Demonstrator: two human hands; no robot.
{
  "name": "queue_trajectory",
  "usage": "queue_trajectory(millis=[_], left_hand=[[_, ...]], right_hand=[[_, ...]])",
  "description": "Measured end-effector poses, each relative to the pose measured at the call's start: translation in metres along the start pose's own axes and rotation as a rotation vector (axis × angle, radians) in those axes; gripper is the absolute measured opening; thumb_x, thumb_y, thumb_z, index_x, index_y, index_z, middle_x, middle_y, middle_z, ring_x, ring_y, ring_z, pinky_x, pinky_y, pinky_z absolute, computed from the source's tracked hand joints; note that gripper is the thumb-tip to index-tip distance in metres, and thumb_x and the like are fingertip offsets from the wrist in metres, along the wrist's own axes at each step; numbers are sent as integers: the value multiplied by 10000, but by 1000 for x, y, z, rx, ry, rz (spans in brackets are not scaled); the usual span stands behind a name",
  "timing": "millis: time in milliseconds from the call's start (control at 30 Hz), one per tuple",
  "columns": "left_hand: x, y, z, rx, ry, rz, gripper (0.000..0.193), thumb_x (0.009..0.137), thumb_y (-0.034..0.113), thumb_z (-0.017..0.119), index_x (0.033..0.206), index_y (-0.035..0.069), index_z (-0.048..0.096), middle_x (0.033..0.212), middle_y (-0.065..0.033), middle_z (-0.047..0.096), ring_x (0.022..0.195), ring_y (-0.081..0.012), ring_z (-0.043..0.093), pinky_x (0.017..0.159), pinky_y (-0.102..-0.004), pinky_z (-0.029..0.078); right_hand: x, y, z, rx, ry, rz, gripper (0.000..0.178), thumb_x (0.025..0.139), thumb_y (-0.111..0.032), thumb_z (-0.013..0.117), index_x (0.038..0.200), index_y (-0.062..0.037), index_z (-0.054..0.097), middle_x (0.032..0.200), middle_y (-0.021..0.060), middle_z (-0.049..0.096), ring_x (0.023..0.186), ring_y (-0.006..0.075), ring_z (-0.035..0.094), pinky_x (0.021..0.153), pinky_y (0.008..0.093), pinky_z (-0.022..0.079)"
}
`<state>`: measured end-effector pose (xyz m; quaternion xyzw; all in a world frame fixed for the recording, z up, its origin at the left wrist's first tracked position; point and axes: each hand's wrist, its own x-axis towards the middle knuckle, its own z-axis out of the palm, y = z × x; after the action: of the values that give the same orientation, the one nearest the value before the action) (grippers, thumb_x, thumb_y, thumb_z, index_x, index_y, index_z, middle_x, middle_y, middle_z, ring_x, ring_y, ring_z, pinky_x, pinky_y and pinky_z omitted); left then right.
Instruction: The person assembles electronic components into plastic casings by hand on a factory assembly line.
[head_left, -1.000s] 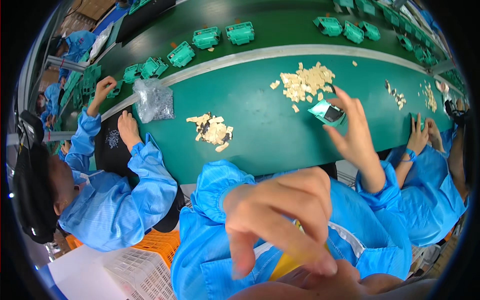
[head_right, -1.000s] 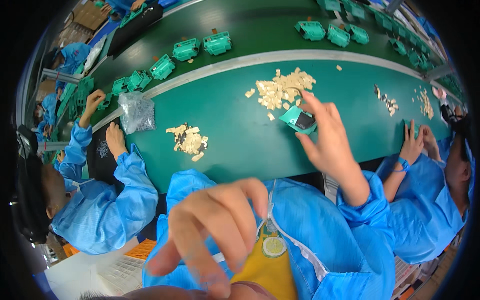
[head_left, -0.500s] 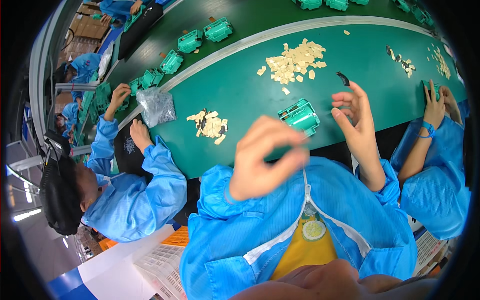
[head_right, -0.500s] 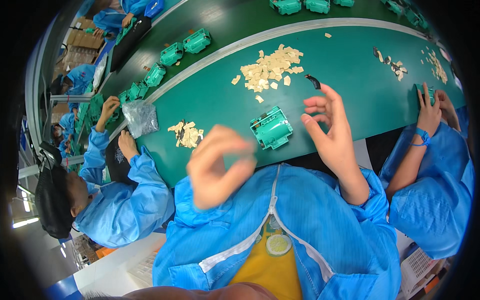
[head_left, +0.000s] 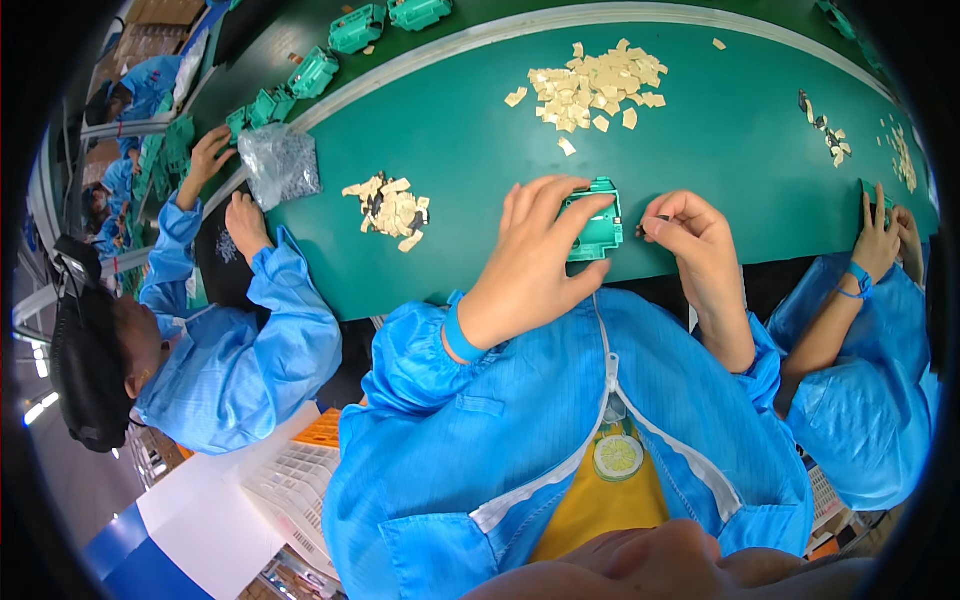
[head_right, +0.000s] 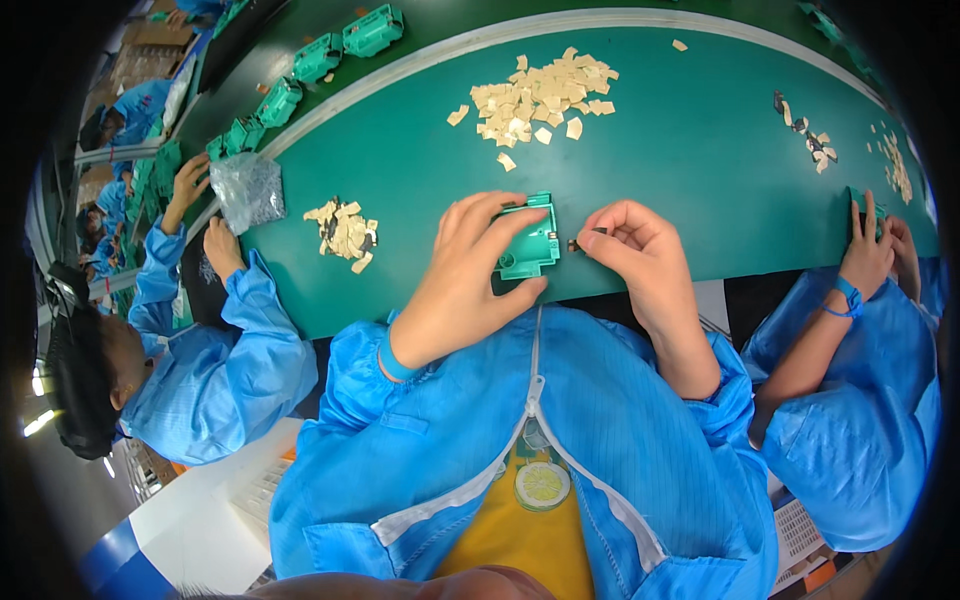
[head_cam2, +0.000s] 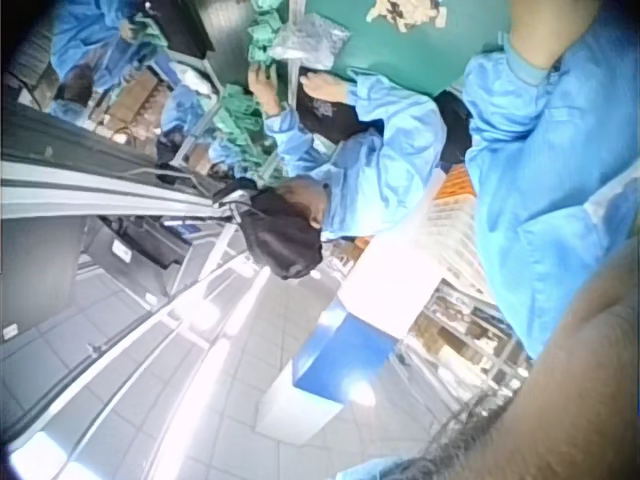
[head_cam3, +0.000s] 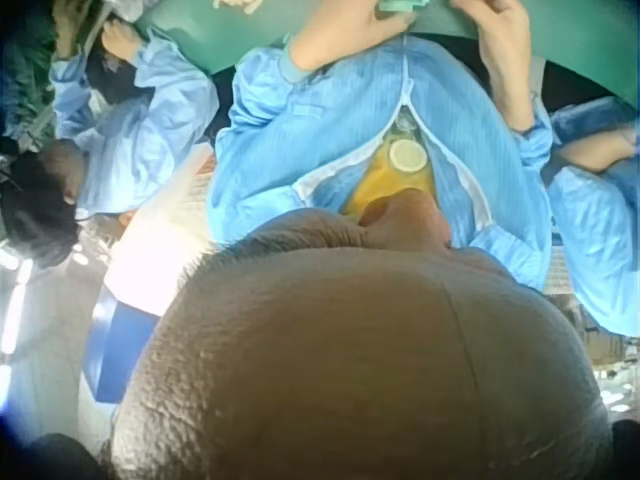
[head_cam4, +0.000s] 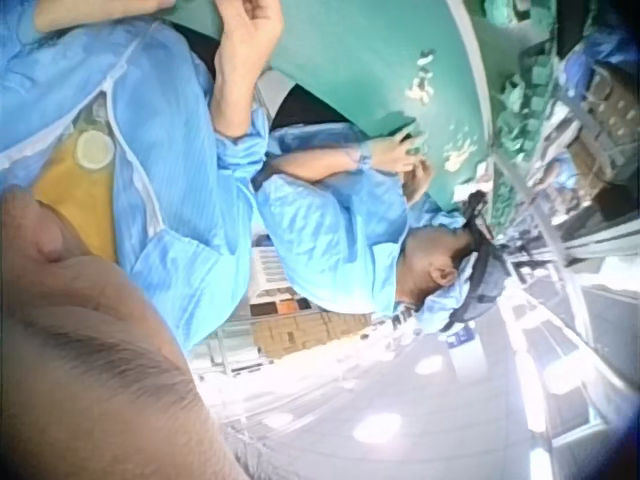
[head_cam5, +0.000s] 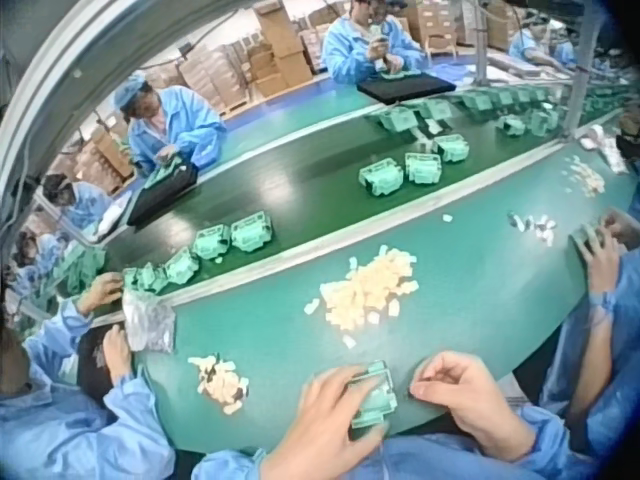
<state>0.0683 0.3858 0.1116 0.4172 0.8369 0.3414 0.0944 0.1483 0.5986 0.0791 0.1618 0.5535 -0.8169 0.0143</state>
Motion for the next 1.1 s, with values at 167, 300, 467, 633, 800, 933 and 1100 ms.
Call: queue_trajectory(millis=[167,300,467,633,800,933,1100], left_hand=[[-2,-1,19,-183,114,-121,478,801,117,758,1255,99,609,1343,-149,498,1286,-379,425,1071,-469,385],[-3,-4,27,-228,141,-150,472,791,108,756,1241,98,612,1347,-143,488,1290,-373,408,1072,-468,380],[-4,-7,37,-312,232,-161,488,757,60,739,1229,102,623,1316,-145,486,1253,-366,417,1056,-458,385],[-3,-8,43,-289,271,-173,484,725,36,723,1195,96,624,1259,-158,489,1219,-383,431,1054,-494,367],[-4,-9,47,-246,312,-132,473,716,54,715,1177,102,620,1219,-155,495,1188,-388,453,1075,-593,304],[-4,-9,47,-240,314,-133,443,739,79,708,1173,112,628,1212,-145,499,1186,-382,459,1098,-629,263],[-4,-9,48,-234,304,-138,418,761,96,707,1172,114,632,1217,-144,498,1196,-383,456,1105,-635,254]], right_hand=[[4,1,4,-37,-58,77,126,879,13,682,860,-51,575,929,39,670,845,80,616,767,222,476],[0,-3,8,-63,-21,124,144,871,26,690,857,-59,574,893,10,644,802,53,581,729,206,451],[-4,-2,15,-89,36,155,161,867,37,690,844,-63,566,863,-13,619,772,32,549,707,195,429],[-3,-8,24,-140,59,172,161,871,42,686,839,-59,565,834,-28,604,753,15,528,681,187,405],[-1,-4,25,-202,86,193,160,863,40,686,835,-57,561,783,-49,576,694,2,486,617,184,372],[-1,-2,25,-214,83,175,156,850,47,675,833,-51,555,764,-57,552,671,-2,463,585,184,355],[-2,-3,27,-220,96,163,157,848,58,664,833,-45,547,764,-52,547,673,-1,464,581,190,358]])
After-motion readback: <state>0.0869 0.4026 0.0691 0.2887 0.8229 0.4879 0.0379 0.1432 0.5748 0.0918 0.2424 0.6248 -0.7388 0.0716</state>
